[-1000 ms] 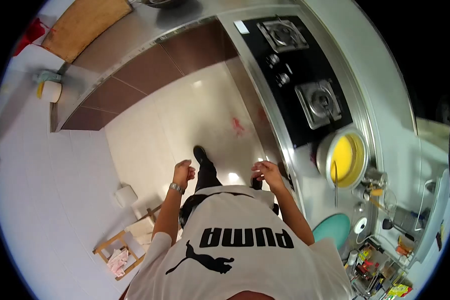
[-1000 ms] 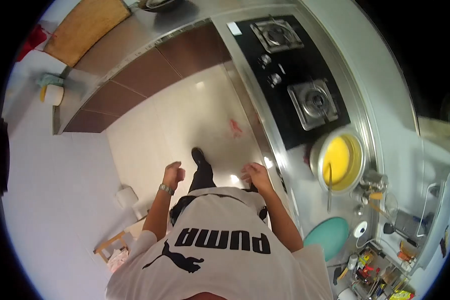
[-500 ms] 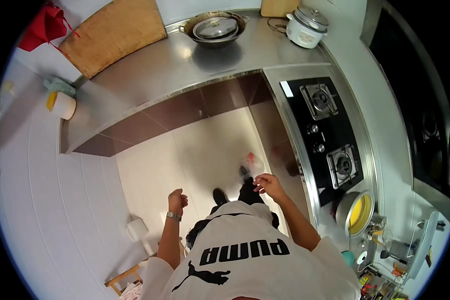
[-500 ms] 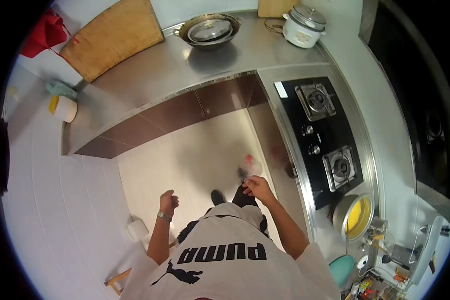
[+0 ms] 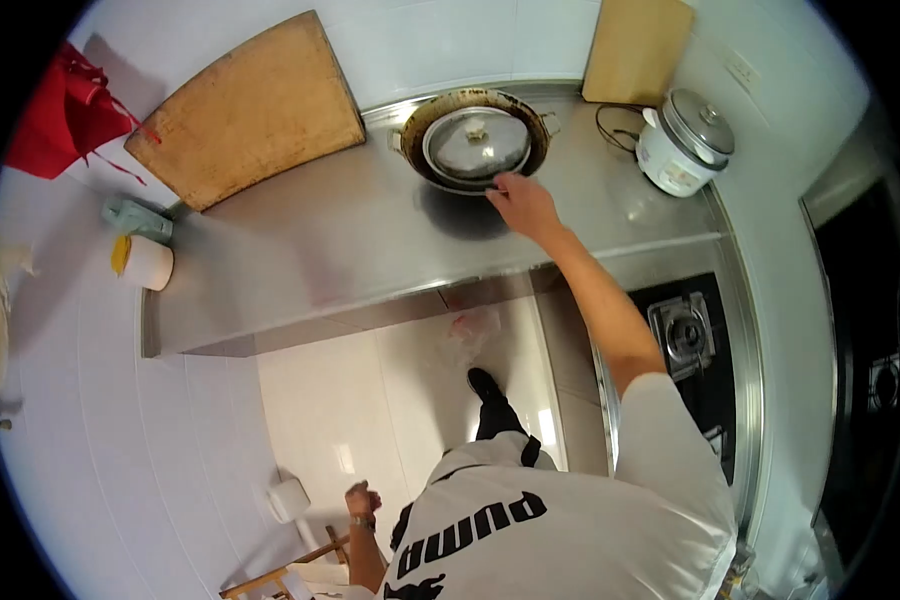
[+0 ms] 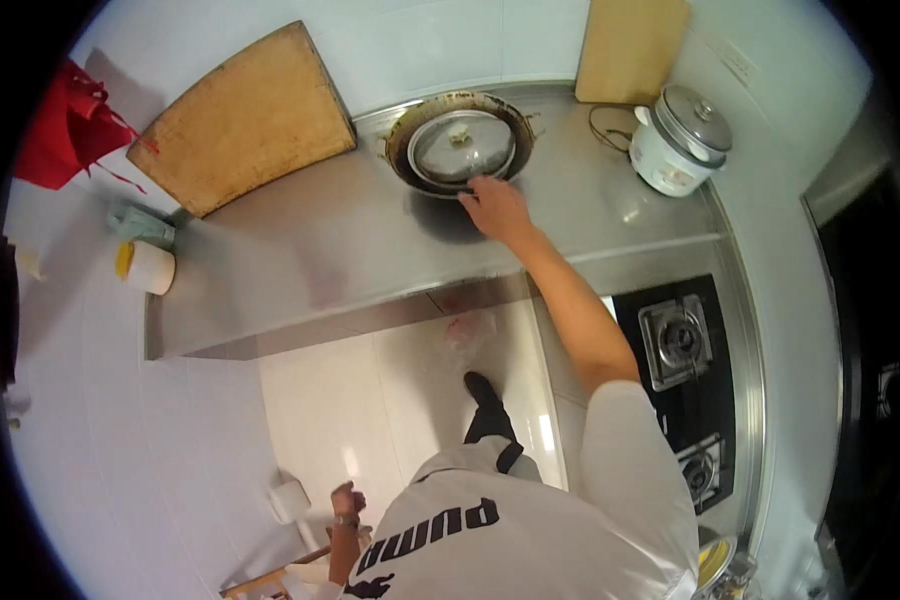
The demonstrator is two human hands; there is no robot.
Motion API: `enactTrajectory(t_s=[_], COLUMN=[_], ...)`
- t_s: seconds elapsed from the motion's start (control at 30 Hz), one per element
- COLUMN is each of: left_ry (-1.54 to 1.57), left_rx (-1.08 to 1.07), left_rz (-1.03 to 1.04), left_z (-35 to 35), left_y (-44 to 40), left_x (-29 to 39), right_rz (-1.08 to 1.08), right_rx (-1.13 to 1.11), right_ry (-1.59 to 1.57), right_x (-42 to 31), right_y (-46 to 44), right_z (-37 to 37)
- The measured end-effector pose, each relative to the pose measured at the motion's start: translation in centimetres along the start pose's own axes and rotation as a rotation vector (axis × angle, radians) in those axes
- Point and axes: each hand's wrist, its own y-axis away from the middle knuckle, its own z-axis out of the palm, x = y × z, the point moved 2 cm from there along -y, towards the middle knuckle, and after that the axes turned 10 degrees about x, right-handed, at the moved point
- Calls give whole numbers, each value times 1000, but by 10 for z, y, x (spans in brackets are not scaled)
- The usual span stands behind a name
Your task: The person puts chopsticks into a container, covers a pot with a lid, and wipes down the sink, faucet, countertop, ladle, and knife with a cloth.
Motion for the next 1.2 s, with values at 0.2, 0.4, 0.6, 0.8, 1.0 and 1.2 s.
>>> enactTrajectory(t_s=[0.2, 0.4, 0.6, 0.8, 1.0, 1.2], left_ry=[-143, -64, -74, -218, -420, -458], left_rx=[44, 50, -24, -94, -244, -442], left_rz=[-79, -122, -143, -72, 102, 79], left_z=[21, 13, 11, 19, 34, 33], left_y=[40, 39, 34, 6, -46, -105], left_x=[7, 2, 20, 55, 90, 122], right_rz=[-27, -109, -107, -191, 76, 478], right_rx=[-167, -488, -485, -77, 329, 518], right_ry=[322, 576, 572, 447, 83, 197], right_x=[41, 74, 91, 54, 22, -20], right_y=[-157, -192, -195, -165, -40, 176], right_z=[78, 142, 163, 75, -76, -208])
